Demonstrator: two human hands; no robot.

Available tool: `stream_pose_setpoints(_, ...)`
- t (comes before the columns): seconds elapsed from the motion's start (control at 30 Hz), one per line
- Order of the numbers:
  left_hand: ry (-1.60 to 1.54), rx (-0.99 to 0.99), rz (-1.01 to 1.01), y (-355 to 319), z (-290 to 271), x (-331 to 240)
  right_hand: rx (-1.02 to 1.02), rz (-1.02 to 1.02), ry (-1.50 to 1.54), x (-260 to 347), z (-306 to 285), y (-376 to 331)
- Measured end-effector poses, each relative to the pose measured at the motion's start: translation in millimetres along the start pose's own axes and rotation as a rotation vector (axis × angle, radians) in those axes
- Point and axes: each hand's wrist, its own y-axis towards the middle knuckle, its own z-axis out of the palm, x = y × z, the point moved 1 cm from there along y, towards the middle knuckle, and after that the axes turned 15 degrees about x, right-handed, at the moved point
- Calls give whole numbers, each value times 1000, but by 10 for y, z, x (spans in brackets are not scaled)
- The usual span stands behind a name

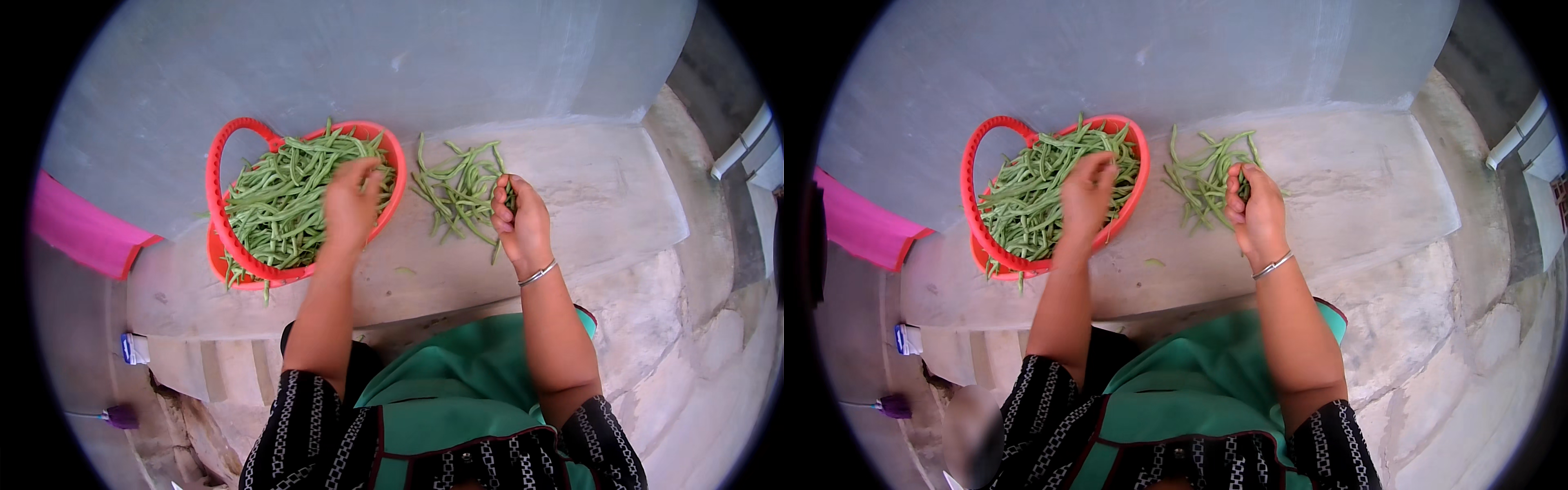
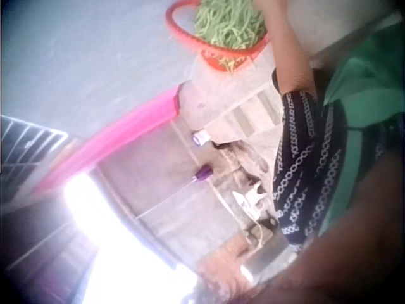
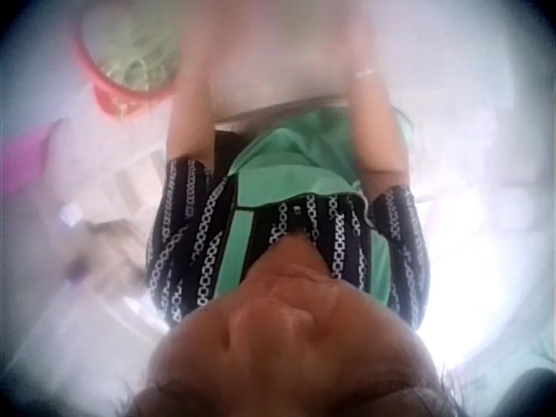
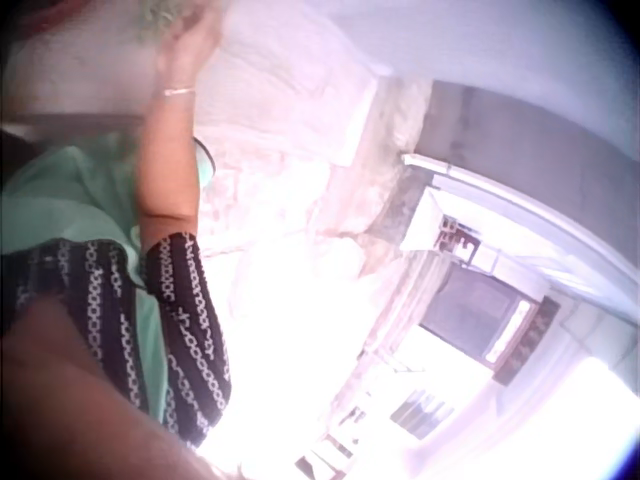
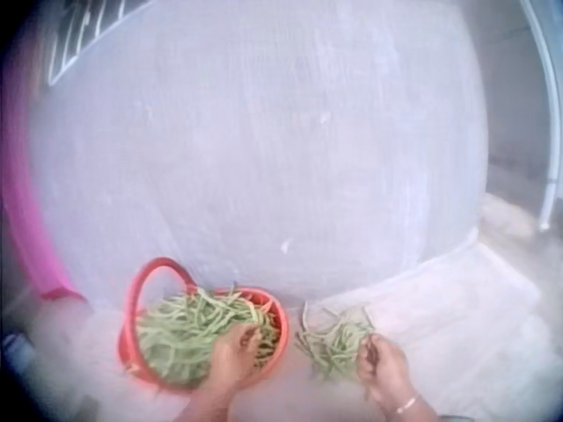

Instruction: The person sits and trims the ends off green beans by hand, picking them from a red basket and placing the trimmed pieces on the floor.

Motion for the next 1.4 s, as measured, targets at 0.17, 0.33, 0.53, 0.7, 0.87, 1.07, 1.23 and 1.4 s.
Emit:
stream_pose_setpoints(0.17,517,128,-155,-113,-546,313,86,61,-108,-64,134,3)
stream_pose_setpoints(0.33,448,236,-261,-35,-575,403,105,85,-144,-137,154,-7)
stream_pose_setpoints(0.53,237,-65,37,123,-630,4,172,125,-97,-142,146,-51)
stream_pose_setpoints(0.7,199,138,384,-32,-320,-928,304,74,-318,-114,401,-94)
stream_pose_setpoints(0.87,294,284,526,-126,-64,-1036,323,-139,-884,-82,254,-78)
stream_pose_setpoints(1.07,-75,350,247,-243,284,-969,90,-546,-1200,28,351,-197)
stream_pose_setpoints(1.23,-1130,277,-247,-276,525,-781,-12,-245,-309,189,129,-77)
stream_pose_setpoints(1.4,-1449,-92,-211,4,-49,-570,268,180,-127,64,96,-147)
